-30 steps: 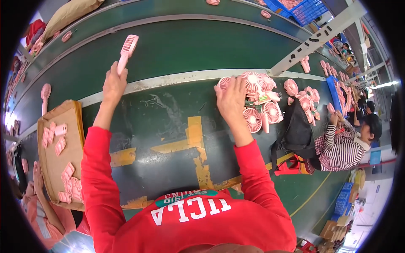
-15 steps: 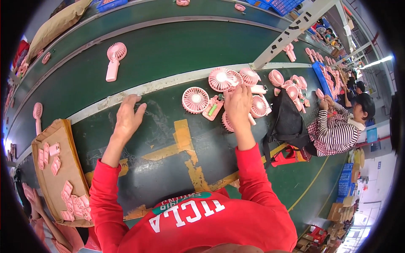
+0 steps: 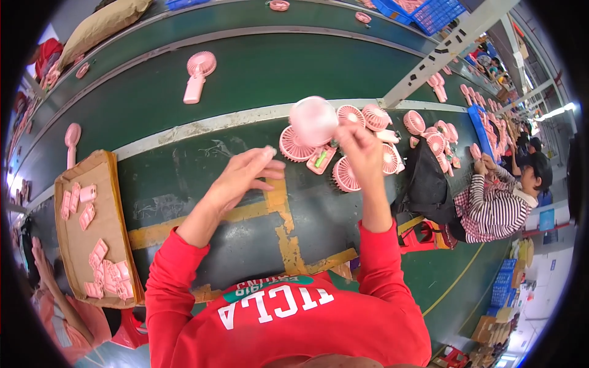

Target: The person assembles mini handheld fans by fitting the fan head and internal electronic components into the handle casing by hand, snapping the handle cover onto the casing, turning on the fan, and placing the assembled fans onto a conveyor belt.

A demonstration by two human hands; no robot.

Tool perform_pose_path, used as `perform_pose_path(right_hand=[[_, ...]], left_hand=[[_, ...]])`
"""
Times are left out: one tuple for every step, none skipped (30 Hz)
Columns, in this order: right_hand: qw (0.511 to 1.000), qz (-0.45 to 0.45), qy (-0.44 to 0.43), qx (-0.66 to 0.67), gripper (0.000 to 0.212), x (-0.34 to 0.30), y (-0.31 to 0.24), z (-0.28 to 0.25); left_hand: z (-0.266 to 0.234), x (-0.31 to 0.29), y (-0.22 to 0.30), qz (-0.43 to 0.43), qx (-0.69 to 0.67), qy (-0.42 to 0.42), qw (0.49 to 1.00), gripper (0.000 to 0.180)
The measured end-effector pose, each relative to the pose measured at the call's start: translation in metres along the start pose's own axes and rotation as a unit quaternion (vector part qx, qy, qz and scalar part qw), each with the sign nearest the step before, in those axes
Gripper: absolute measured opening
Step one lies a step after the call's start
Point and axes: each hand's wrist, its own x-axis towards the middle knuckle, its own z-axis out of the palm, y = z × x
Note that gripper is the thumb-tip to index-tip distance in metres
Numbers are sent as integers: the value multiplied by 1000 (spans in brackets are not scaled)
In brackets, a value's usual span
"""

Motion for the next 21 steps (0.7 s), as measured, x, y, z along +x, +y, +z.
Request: perform_pose_path(right_hand=[[999,-41,-21,-24,10,-13,-13,18],[990,-110,-48,-79,8,-26,-8,31],[972,-179,-76,-131,8,-39,-4,45],[959,-223,-98,-145,10,-52,-7,59],[944,-266,-117,-157,12,-64,-11,74],[940,-272,-133,-158,15,-76,-8,88],[935,-279,-150,-160,18,-90,-4,100],[934,-264,-174,-164,22,-102,-1,111],[934,-265,-185,-152,22,-109,-1,115],[928,-264,-232,-122,23,-114,-1,119],[920,-262,-277,-92,23,-117,0,122],[920,-217,-322,-58,30,-118,12,120],[916,-217,-335,-49,30,-115,14,116],[922,-176,-326,-112,35,-110,17,113],[923,-135,-314,-176,40,-106,20,110],[912,-76,-345,-206,50,-99,14,107],[910,-78,-354,-203,50,-102,13,110],[897,-72,-373,-227,51,-107,12,112],[884,-70,-388,-252,53,-111,10,113],[882,-75,-392,-251,53,-113,8,114],[875,-96,-404,-248,55,-114,7,115]], left_hand=[[1,-2,2,-15,-127,-25,991,55],[1,-4,3,-29,-252,-52,966,63],[-4,-7,2,-22,-292,-66,954,64],[-6,-14,-3,-4,-320,-43,946,60],[-9,-21,-10,14,-346,-20,938,56],[-13,-28,-20,-5,-358,18,933,51],[-19,-37,-34,-24,-371,56,927,46],[-28,-43,-51,-24,-405,54,912,37],[-35,-53,-66,-23,-408,71,910,37],[-40,-64,-77,-26,-405,97,909,40],[-44,-74,-86,-30,-401,122,907,44],[-47,-83,-93,-29,-396,156,905,44],[-50,-91,-95,-28,-401,170,900,44],[-52,-98,-95,-17,-403,200,893,44],[-53,-104,-94,-6,-406,229,885,44],[-53,-105,-90,-7,-377,260,889,46],[-54,-106,-90,-7,-380,269,885,46],[-54,-107,-91,1,-343,293,892,47],[-53,-108,-88,11,-303,316,899,49],[-50,-108,-82,19,-293,326,898,52],[-51,-108,-83,23,-294,331,896,52]])
